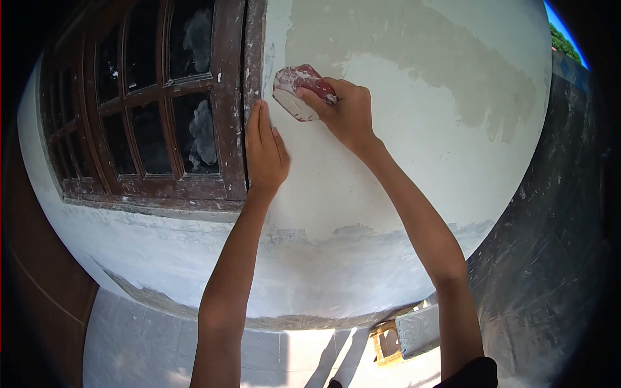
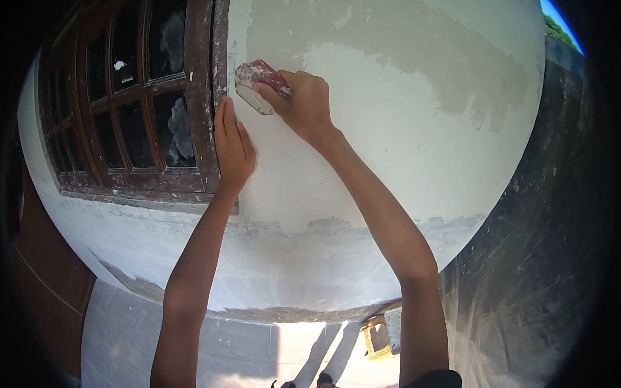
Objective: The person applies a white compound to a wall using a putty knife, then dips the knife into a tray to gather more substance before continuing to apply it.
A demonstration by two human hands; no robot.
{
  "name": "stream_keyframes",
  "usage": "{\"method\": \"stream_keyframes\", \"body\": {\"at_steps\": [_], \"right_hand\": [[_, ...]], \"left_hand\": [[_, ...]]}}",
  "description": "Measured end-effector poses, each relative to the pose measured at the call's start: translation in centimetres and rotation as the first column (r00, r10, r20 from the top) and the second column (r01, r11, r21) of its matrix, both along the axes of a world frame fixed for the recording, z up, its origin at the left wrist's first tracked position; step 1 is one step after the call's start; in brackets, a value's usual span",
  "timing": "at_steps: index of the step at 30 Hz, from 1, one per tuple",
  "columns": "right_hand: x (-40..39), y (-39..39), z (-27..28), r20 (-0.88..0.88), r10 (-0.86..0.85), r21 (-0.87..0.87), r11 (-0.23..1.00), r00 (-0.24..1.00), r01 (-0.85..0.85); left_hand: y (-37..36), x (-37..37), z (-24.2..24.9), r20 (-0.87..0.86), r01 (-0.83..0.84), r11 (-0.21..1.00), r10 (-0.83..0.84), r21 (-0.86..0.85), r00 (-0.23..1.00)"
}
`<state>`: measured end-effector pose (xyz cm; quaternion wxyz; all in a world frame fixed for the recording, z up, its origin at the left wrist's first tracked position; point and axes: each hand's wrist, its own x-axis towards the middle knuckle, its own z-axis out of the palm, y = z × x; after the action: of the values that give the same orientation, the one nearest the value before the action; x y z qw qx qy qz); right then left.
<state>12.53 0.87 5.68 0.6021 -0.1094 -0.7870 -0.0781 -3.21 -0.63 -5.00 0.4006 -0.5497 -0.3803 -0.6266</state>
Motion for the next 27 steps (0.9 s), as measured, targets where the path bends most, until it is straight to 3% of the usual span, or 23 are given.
{"method": "stream_keyframes", "body": {"at_steps": [7,10,13,14,16,19,20,22,25,27], "right_hand": [[2.9,2.9,3.6,-0.178,-0.204,0.080,0.972,0.963,0.221],[5.7,2.8,4.0,-0.361,-0.276,-0.038,0.959,0.891,0.282],[6.7,1.8,3.6,-0.574,-0.130,-0.161,0.986,0.808,0.044],[6.4,1.2,3.3,-0.574,-0.132,-0.160,0.986,0.808,0.047],[4.6,0.0,3.0,-0.628,0.066,-0.136,0.972,0.776,-0.192],[2.1,0.2,2.4,-0.219,0.092,-0.180,0.975,0.971,-0.133],[1.9,0.6,2.6,-0.223,0.092,-0.179,0.975,0.971,-0.133],[1.6,1.7,3.4,-0.069,-0.157,0.046,0.986,0.985,0.160],[3.8,2.8,3.5,-0.200,-0.275,0.045,0.956,0.941,0.289],[5.6,2.7,3.1,-0.338,-0.307,-0.071,0.951,0.889,0.302]], "left_hand": [[0.2,-0.3,0.0,-0.035,-0.023,0.999,0.024,0.031,0.999],[0.3,-0.3,-0.2,-0.029,-0.034,0.999,0.035,0.026,0.999],[0.2,-0.1,-0.2,-0.025,-0.059,0.998,0.059,0.020,0.998],[0.1,-0.1,-0.2,-0.018,-0.047,0.999,0.048,0.010,0.999],[0.2,-0.1,-0.1,-0.015,-0.040,0.999,0.040,0.011,0.999],[-0.1,-0.1,-0.1,-0.026,-0.031,0.999,0.032,0.009,0.999],[-0.1,-0.1,-0.1,-0.023,-0.038,0.999,0.038,0.003,0.999],[-0.2,-0.1,-0.1,-0.023,-0.046,0.999,0.046,0.001,0.999],[0.1,-0.3,-0.3,-0.035,-0.013,1.000,0.012,-0.024,0.999],[0.2,-0.3,-0.3,-0.040,-0.019,1.000,0.018,-0.018,0.999]]}}
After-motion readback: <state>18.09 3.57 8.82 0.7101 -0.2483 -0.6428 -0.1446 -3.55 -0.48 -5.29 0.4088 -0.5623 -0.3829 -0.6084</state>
